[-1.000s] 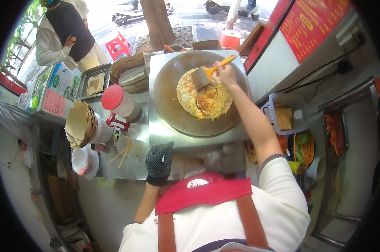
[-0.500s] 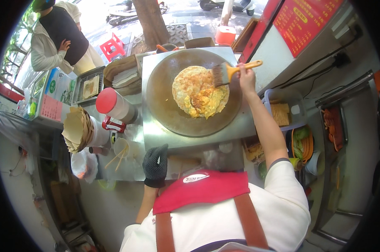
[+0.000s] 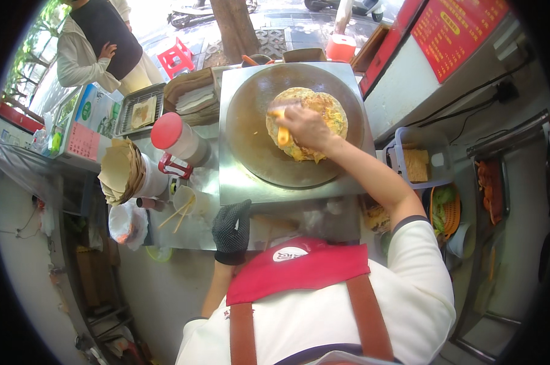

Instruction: The person cooks a thin crepe on a flat griddle, flips it, and spreads sauce. They add shredded vegetables, lettuce, and a bread slice, then fold the crepe into a wrap and place it in a paper cone.

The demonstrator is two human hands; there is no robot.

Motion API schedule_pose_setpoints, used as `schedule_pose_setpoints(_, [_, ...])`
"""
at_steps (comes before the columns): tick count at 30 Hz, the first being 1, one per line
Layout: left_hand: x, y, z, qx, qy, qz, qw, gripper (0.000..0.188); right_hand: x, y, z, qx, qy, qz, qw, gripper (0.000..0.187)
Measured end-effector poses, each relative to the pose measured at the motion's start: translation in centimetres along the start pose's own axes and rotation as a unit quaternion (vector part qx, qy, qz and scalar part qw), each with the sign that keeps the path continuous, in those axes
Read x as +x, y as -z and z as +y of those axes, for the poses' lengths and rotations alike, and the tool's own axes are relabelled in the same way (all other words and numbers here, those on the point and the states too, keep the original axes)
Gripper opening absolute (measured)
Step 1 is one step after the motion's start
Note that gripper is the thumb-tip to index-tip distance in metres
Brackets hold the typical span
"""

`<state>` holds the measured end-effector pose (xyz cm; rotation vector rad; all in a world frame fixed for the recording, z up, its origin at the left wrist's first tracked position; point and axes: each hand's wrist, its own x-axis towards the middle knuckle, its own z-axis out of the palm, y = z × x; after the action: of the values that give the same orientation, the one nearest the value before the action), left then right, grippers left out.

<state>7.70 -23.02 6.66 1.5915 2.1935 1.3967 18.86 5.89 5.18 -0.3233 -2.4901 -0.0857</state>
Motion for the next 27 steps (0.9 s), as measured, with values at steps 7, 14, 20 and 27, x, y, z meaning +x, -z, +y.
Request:
schedule_pose_setpoints(7, [-1.0,0.8,-1.2,-0.010,0.008,-0.011,1.000,0.019,-1.2,1.3,-1.4,-0.044,-0.028,-0.011,0.999,0.018])
schedule_pose_setpoints(14, [-1.2,0.9,-1.8,-0.010,-0.028,-0.023,0.999,0.018,-7.5,4.9,-8.8,0.020,0.004,-0.010,1.000,0.021])
schedule_pose_setpoints(20, [-0.7,0.1,-1.6,-0.017,-0.058,-0.055,0.997,0.018,-8.8,5.6,-10.6,0.057,-0.066,0.023,0.996,0.019])
schedule_pose_setpoints(27, [-0.4,0.2,-0.8,-0.051,-0.066,-0.092,0.992,0.018,-10.2,5.2,-2.2,0.163,-0.509,0.242,0.810,0.027])
